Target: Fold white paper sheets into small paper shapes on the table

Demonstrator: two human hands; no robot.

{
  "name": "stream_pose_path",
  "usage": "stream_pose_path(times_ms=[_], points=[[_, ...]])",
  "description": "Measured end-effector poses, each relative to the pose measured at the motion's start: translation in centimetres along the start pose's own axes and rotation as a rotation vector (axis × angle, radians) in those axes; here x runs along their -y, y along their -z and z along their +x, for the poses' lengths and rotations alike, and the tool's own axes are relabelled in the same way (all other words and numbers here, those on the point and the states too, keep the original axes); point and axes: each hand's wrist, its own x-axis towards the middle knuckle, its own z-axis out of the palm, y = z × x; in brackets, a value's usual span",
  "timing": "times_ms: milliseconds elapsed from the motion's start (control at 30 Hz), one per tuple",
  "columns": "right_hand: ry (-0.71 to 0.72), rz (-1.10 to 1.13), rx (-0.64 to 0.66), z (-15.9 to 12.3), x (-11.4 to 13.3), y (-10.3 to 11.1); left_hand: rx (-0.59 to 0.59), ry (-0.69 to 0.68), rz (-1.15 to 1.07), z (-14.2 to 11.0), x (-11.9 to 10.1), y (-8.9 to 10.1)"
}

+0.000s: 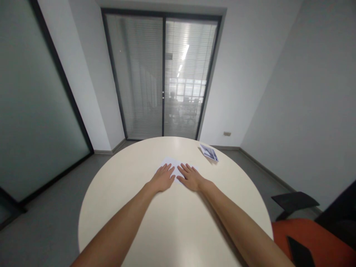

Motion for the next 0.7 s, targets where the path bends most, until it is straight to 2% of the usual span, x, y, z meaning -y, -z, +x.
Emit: stream_pose_path(times_ms=[167,333,467,600,700], points=[[-0.001,-0.003,-0.043,-0.7,-0.1,0.0,0.016,-0.007,-0.004,0.3,0.6,-0.4],[-0.075,0.003,-0.053,-2.0,-0.9,0.7,0.047,0.015,0.029,0.4,0.7,-0.6],[-0.085,-0.005,-0.071,-3.1,-1.3,1.3,-0.015,0.013,0.004,0.2,0.5,-0.2],[-0.077,0.021,-0.070,-3.4,-1.5,1.3,-0.078,-0.105,-0.102,-0.2,0.3,0.6],[-0.081,0.049,-0.069,-3.3,-1.5,1.3,-0.005,-0.152,-0.140,-0.6,0.0,1.0]])
